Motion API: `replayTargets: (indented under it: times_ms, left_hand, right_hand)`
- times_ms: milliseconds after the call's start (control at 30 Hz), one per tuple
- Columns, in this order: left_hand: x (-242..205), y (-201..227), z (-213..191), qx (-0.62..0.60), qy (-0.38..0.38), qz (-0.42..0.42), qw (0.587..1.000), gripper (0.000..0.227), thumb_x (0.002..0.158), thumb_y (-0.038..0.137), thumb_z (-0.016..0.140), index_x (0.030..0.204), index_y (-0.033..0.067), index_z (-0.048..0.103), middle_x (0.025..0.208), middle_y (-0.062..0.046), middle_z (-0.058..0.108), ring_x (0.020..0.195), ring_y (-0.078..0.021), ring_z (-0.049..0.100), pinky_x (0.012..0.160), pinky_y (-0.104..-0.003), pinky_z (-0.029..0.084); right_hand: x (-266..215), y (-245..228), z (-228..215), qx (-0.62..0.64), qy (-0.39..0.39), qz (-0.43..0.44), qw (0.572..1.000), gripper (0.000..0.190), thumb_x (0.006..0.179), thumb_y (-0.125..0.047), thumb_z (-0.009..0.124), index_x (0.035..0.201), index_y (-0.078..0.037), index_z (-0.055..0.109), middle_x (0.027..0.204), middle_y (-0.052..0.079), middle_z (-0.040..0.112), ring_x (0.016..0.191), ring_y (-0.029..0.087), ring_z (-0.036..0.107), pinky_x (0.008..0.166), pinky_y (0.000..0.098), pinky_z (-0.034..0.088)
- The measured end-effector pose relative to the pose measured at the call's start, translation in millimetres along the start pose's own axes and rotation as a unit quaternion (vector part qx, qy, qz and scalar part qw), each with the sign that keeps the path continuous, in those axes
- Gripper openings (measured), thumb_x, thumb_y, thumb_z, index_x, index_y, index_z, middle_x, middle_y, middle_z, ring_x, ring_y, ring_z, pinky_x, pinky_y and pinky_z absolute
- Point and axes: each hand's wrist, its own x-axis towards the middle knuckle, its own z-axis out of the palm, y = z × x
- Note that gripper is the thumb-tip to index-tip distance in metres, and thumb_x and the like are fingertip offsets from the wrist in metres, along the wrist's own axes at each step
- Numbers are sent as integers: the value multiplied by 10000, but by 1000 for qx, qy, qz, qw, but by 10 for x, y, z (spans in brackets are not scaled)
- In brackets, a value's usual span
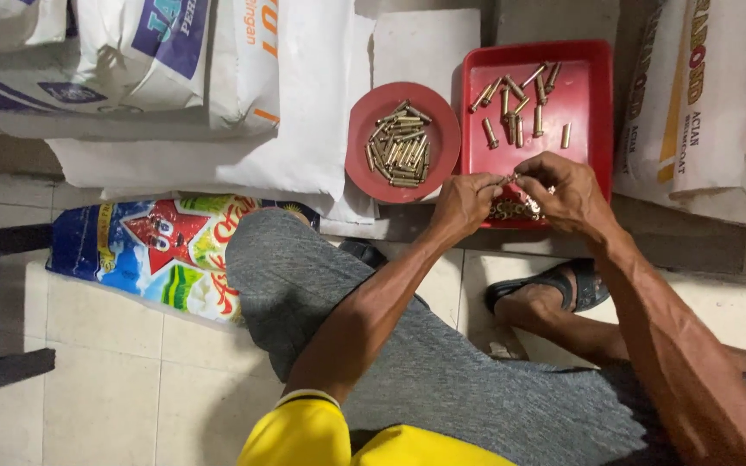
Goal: Assembling small metal pins and washers by hand in a storage area.
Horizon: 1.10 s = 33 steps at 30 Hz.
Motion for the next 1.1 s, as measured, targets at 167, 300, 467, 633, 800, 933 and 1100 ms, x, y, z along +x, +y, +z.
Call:
replayTargets:
  times_ms: [167, 300, 467, 633, 800, 933, 1100]
  left_hand:
    - [-95, 613, -242, -31, 9, -14, 999, 206, 979, 111, 636, 1142, 74, 757, 852, -162, 784, 704, -162, 749, 621, -323, 629]
    - [-75, 870, -350, -147, -12, -37, 988, 251, 931, 54, 688, 1156, -54, 712, 858, -250, 750, 599, -187, 722, 521, -304, 627]
    - [18, 1439, -501, 10, -77, -116, 990, 293, 928, 106, 716, 1197, -9, 736, 953, -159, 810, 565, -156, 727, 462, -235, 642]
    - [66, 1277, -384, 127, -75, 25, 989, 188, 926, 110, 696, 1072, 47, 795, 1094, -173, 798, 475, -117, 630, 358, -219, 506]
    - [52, 991, -283, 272, -83, 239, 928, 389, 903, -134, 421, 641, 139, 510, 471, 70, 396, 358, -119, 428, 309, -281, 387]
    - [26, 925, -264, 327, -101, 234, 910, 316, 975, -85, 439, 757, 85, 592, 494, 53, 404, 380, -120, 392, 329, -293, 428]
    - [-21, 806, -198, 332, -52, 266, 904, 269, 848, -171, 464, 803, 22, 647, 537, 23, 468, 430, -156, 434, 328, -325, 387]
  right_hand:
    - [33, -251, -27, 78, 32, 28, 996, 145, 992, -57, 741, 1135, -74, 754, 739, 113, 669, 702, 134, 605, 660, 286, 512]
    - [52, -479, -166, 161, 46, 3, 986, 156, 1017, 16, 741, 1160, 46, 690, 827, 169, 673, 730, 155, 644, 676, 280, 557]
    - [76, -732, -556, 22, -72, 30, 997, 83, 1054, -138, 677, 1098, -75, 645, 870, 45, 635, 671, 140, 548, 586, 262, 503]
    - [96, -475, -717, -219, -137, -99, 961, 210, 1063, -271, 574, 1130, -73, 600, 829, 83, 670, 597, 201, 623, 534, 329, 558]
    - [35, -73, -673, -324, -137, -256, 900, 133, 1071, -140, 531, 1116, -50, 617, 907, 105, 690, 622, 208, 674, 564, 318, 614]
    - [-44, -117, -629, -346, -148, -214, 901, 137, 1098, -154, 506, 1135, -63, 600, 915, 98, 701, 600, 197, 688, 520, 307, 628]
    - [-142, -515, -548, -216, -169, -81, 958, 188, 1117, -247, 429, 1059, -76, 479, 751, 106, 575, 545, 249, 535, 527, 398, 441]
